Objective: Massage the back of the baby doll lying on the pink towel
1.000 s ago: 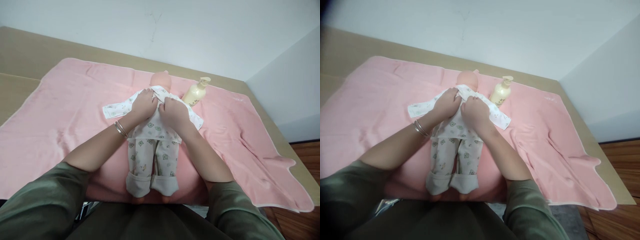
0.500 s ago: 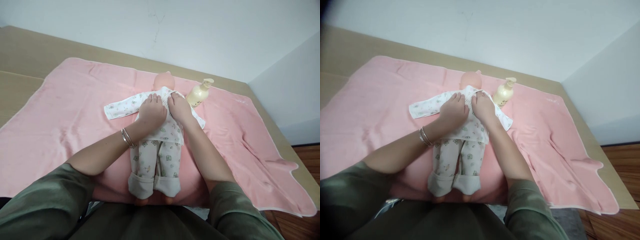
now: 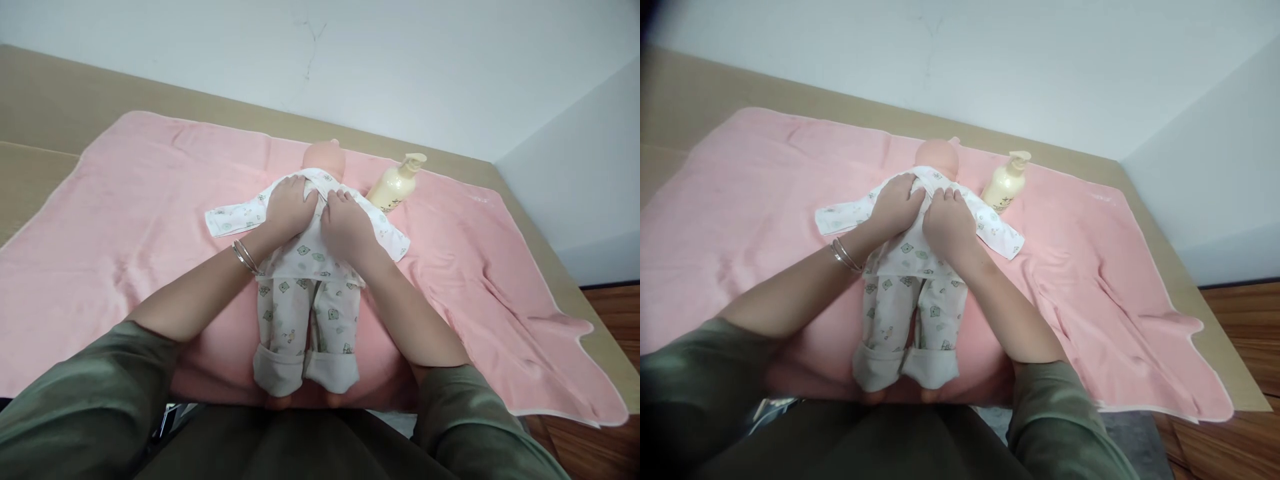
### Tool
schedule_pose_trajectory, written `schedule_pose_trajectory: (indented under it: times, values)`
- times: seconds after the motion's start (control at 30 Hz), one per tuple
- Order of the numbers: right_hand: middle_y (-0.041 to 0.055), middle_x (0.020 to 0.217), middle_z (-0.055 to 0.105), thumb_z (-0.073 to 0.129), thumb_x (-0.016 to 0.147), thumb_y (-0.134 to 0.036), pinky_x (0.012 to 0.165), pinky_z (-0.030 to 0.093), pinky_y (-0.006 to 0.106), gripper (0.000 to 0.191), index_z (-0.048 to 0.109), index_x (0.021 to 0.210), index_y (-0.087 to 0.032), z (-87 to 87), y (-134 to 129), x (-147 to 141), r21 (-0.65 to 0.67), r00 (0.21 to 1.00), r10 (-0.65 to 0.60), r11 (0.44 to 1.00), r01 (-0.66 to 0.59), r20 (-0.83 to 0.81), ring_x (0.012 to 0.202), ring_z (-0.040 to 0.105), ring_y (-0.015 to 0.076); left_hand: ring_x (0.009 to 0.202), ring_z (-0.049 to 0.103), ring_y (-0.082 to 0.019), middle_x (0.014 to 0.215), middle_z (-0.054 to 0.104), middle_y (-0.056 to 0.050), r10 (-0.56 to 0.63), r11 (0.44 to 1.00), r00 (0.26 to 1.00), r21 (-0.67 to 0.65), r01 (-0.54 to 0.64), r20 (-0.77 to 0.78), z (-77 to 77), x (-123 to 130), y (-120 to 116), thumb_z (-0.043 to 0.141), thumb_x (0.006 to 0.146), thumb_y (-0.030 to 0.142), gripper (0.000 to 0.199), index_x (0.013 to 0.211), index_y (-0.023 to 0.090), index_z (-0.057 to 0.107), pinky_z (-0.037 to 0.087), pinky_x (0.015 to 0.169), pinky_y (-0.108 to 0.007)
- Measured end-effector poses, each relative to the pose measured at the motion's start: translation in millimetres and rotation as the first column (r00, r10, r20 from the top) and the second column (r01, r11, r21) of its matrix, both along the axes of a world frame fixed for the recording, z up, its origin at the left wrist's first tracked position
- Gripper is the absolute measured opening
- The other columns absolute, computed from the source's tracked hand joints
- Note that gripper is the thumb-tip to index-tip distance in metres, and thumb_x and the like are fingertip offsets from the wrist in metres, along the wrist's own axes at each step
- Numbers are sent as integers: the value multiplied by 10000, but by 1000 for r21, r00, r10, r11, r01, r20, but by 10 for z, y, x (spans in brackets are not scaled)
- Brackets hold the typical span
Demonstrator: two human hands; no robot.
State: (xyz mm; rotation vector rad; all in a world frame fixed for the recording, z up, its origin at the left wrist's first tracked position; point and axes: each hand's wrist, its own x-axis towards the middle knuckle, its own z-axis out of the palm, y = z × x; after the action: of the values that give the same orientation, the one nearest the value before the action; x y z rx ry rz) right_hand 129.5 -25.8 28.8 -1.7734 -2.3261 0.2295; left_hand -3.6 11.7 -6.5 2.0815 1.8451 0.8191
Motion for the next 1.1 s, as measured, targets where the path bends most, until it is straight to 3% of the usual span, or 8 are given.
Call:
schedule_pose_trajectory:
  times: [0.13,0.27,0.4,0.63,0.7,0.83,0.97,1.1]
  values:
    - [261,1575,536,287,1022,-197,1311,350,496,547,536,1454,27,-90,282,126,17,993,58,998,-56,-107,1540,445,355,1481,515,-382,1489,606,-269,26,999,995,31,-23,-100,-7,137,-194,371,999,251,477,1341,22,611,353,1301,-531]
    - [264,1668,428,273,1044,-261,1350,269,527,604,449,1534,46,-156,441,195,11,992,36,999,-34,-119,1609,352,357,1516,483,-403,1574,543,-280,32,994,995,106,-22,-96,-44,206,-291,425,949,241,546,1420,4,567,377,1283,-577]
    - [310,1699,342,256,1054,-266,1354,233,579,663,313,1607,95,-134,317,129,3,999,45,999,-45,-4,1637,293,391,1505,503,-362,1526,602,-242,2,999,998,40,0,-66,1,114,-203,416,935,237,502,1347,42,626,385,1302,-524]
    - [313,1682,372,317,1061,-273,1327,292,605,643,362,1612,56,-111,-85,-57,88,998,29,996,-33,54,1617,327,430,1246,666,-347,1229,743,-169,-4,1000,1000,4,4,7,50,-60,-23,428,927,287,354,1132,178,696,545,1136,-540]
    - [302,1702,340,336,1063,-267,1329,294,597,632,367,1625,21,-65,-124,-67,42,998,25,999,-28,59,1623,312,433,1225,674,-347,1215,749,-176,-13,1000,1000,16,12,15,6,-62,1,427,920,289,371,1128,164,707,551,1125,-529]
    - [282,1742,257,334,1059,-242,1350,260,567,632,338,1648,-13,25,-3,6,-101,999,47,994,-47,-9,1660,220,407,1368,611,-293,1443,687,-150,-29,996,987,88,15,158,-133,-42,44,423,886,273,535,1335,106,663,455,1263,-463]
    - [233,1768,225,329,1070,-324,1355,181,628,641,330,1661,-76,-68,286,138,-85,990,34,995,-46,-140,1677,178,377,1431,576,-274,1489,666,-141,-13,994,980,109,-9,198,-228,-30,66,404,904,248,557,1379,103,657,385,1317,-460]
    - [190,1772,251,293,1077,-355,1344,134,674,626,352,1658,-128,-234,463,195,-30,982,5,999,-11,-189,1684,158,355,1590,417,-261,1625,551,-100,-121,985,980,139,99,160,-266,-52,73,351,1011,275,529,1469,178,599,239,1376,-511]
